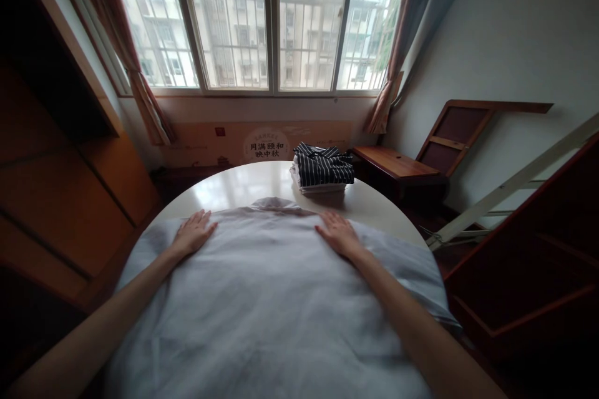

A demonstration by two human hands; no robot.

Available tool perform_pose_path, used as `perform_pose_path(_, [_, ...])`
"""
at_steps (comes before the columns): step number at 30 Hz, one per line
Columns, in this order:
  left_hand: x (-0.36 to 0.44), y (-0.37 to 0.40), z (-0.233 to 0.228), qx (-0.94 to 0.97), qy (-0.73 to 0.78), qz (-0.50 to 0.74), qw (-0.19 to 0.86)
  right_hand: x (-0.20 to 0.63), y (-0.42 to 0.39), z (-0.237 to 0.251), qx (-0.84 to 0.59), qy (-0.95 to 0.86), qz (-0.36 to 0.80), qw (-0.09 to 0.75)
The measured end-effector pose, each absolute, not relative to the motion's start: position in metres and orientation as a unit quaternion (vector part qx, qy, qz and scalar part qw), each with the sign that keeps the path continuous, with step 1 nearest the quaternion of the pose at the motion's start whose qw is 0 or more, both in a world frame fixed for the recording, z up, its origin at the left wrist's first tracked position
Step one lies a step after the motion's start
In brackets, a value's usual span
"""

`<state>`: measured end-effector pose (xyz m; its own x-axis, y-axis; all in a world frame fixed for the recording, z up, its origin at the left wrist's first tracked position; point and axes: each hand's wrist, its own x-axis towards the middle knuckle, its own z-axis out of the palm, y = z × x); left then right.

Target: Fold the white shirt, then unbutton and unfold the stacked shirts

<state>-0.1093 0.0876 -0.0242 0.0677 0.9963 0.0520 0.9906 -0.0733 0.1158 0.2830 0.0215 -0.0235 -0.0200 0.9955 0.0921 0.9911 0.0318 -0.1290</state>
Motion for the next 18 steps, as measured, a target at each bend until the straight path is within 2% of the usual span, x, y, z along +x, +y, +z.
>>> perform_pose_path(5, [-0.099, 0.089, -0.022, 0.713, 0.698, 0.065, 0.014, 0.335, 0.022, -0.029, -0.760, -0.647, -0.010, 0.066])
perform_pose_path(9, [-0.060, 0.098, -0.017, 0.718, 0.685, 0.123, -0.025, 0.328, 0.020, -0.030, -0.759, -0.647, -0.017, 0.071])
perform_pose_path(14, [0.006, 0.116, -0.017, 0.760, 0.626, 0.175, 0.021, 0.328, 0.015, -0.028, -0.756, -0.650, -0.019, 0.071])
perform_pose_path(18, [0.029, 0.124, -0.027, 0.758, 0.621, 0.196, 0.023, 0.316, 0.015, -0.017, -0.767, -0.634, -0.051, 0.081])
